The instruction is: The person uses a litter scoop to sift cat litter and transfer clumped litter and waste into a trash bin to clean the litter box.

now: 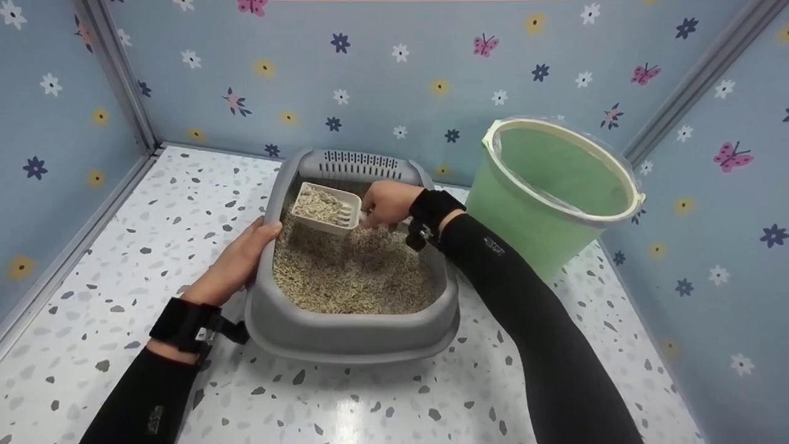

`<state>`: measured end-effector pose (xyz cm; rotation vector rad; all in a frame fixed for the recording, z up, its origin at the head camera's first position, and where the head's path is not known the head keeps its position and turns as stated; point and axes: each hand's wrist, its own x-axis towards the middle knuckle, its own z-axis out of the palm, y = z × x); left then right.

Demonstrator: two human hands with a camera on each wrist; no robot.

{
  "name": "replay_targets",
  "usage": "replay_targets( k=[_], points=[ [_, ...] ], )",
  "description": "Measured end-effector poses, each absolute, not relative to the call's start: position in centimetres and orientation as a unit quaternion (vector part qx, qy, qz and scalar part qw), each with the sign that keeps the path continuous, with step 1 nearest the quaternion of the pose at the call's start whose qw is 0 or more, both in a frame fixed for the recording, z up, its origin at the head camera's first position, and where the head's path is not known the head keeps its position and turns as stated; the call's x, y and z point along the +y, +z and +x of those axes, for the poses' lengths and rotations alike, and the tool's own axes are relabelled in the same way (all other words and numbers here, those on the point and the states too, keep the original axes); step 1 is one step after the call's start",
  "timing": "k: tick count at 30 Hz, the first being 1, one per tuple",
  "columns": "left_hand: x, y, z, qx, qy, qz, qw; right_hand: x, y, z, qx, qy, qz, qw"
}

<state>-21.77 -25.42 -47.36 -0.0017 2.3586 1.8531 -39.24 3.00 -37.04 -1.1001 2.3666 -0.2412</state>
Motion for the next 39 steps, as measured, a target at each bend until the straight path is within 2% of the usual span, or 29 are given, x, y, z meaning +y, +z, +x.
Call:
replay_targets(
  k=[4, 12, 19, 22, 31, 39],
  points=[
    [-25.4, -47.3, -21.8, 0.788, 0.611, -0.006, 0.072, 4.8, -35.8, -39.1, 0.876, -0.121, -0.391, 0.255],
    [-25.4, -47.0, -21.7, 0.780, 0.621, 0.004, 0.079, 7.5, -33.9, -37.1, 0.884, -0.168, -0.411, 0.149],
    [-25.5, -47.0, -21.7, 0.789, 0.610, 0.010, 0.073, 9.0, -33.1, -34.9, 0.887, -0.244, -0.367, 0.140],
    [-25.5, -47.1, -21.7, 0.789, 0.610, 0.011, 0.075, 9.7, -32.8, -34.0, 0.883, -0.268, -0.367, 0.120],
    [-25.0, -47.0, -22.0, 0.785, 0.615, 0.022, 0.071, 14.2, -33.4, -31.5, 0.885, -0.269, -0.378, 0.034],
    [-25.1, -47.2, -21.5, 0.775, 0.627, 0.024, 0.070, 17.8, -34.9, -29.7, 0.888, -0.300, -0.348, 0.004]
  ],
)
